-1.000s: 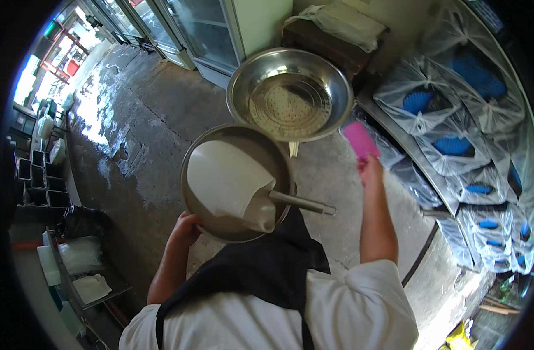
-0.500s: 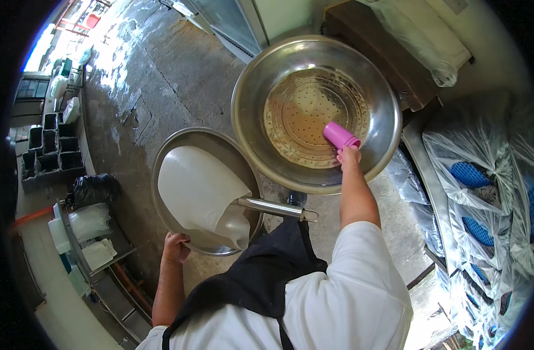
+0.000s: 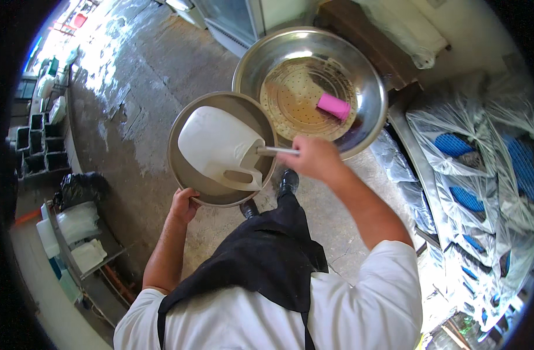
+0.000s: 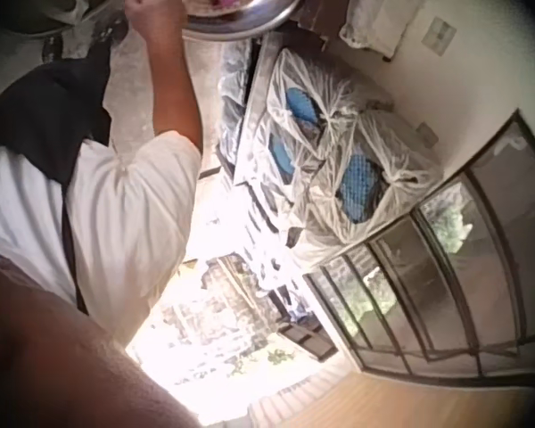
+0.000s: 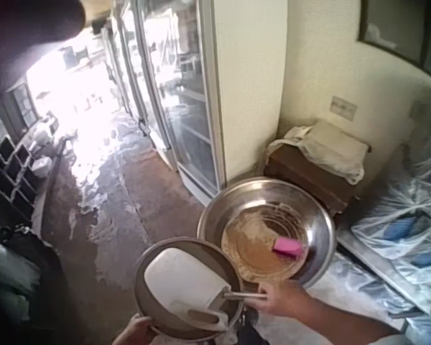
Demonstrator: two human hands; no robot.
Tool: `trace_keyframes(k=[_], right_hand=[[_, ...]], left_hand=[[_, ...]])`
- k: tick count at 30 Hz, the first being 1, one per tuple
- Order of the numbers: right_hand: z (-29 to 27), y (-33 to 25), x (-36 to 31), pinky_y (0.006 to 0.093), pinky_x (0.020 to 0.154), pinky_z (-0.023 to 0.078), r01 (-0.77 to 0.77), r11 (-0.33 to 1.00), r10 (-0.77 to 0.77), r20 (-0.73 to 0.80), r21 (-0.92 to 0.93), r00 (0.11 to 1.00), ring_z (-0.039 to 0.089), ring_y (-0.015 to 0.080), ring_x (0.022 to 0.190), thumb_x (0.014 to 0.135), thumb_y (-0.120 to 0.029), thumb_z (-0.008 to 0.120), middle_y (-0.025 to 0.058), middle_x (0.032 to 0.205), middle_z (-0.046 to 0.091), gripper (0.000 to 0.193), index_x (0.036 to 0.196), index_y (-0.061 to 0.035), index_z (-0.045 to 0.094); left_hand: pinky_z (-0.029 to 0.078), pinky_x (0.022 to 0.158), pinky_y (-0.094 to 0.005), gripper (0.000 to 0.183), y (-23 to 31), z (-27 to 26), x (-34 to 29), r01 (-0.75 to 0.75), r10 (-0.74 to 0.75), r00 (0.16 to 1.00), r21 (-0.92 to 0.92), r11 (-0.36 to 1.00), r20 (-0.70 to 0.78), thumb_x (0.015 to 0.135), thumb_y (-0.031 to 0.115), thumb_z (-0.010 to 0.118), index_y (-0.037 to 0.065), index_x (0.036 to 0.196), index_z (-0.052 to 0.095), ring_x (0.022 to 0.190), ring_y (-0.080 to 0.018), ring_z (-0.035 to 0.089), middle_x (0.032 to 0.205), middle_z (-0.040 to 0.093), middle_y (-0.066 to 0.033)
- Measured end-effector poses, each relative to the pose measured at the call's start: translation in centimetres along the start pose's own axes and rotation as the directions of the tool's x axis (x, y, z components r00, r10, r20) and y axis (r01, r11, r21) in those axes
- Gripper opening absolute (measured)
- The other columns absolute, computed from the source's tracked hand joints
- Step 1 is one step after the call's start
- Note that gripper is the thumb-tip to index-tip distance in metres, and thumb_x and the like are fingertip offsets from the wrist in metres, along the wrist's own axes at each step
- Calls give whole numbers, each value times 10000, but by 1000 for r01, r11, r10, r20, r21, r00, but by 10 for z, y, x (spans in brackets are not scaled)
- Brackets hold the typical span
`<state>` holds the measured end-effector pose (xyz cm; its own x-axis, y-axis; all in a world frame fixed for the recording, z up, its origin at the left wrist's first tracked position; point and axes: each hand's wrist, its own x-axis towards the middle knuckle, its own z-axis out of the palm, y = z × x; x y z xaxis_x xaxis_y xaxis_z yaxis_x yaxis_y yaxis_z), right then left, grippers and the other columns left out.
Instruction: Wash various kitchen utensils including long wooden tongs and a metal spatula in a sink.
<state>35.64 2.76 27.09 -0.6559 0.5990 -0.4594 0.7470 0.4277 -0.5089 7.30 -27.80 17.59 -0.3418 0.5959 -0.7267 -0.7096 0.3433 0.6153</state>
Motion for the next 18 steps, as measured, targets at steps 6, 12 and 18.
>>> trace_keyframes(k=[6,12,18], right_hand=[[5,-38,-70,466,724,516,110,977,-128,-91,-180,988,665,373,803,811,-463,691,159,817,686,387,919,-91,665],[-121,-55,-156,384,649,496,-113,979,112,-16,-172,994,657,267,700,778,-418,744,111,760,684,356,870,-76,717],[-159,52,-182,312,516,411,-424,895,425,25,141,905,518,125,567,827,-322,745,27,617,558,305,795,-26,680]], left_hand=[[604,744,-398,284,2,5,-5,16,-18,1000,-93,996,-25,765,-2,538,-32,1041,598,819,-271,693,971,677,-124],[609,743,-397,255,0,-29,2,-2,-3,999,-123,992,-42,788,15,538,-59,1028,586,832,-269,694,976,675,-128],[590,668,-373,228,5,-24,9,-59,49,995,-114,992,-92,785,23,539,-48,995,595,754,-253,679,928,672,-121]])
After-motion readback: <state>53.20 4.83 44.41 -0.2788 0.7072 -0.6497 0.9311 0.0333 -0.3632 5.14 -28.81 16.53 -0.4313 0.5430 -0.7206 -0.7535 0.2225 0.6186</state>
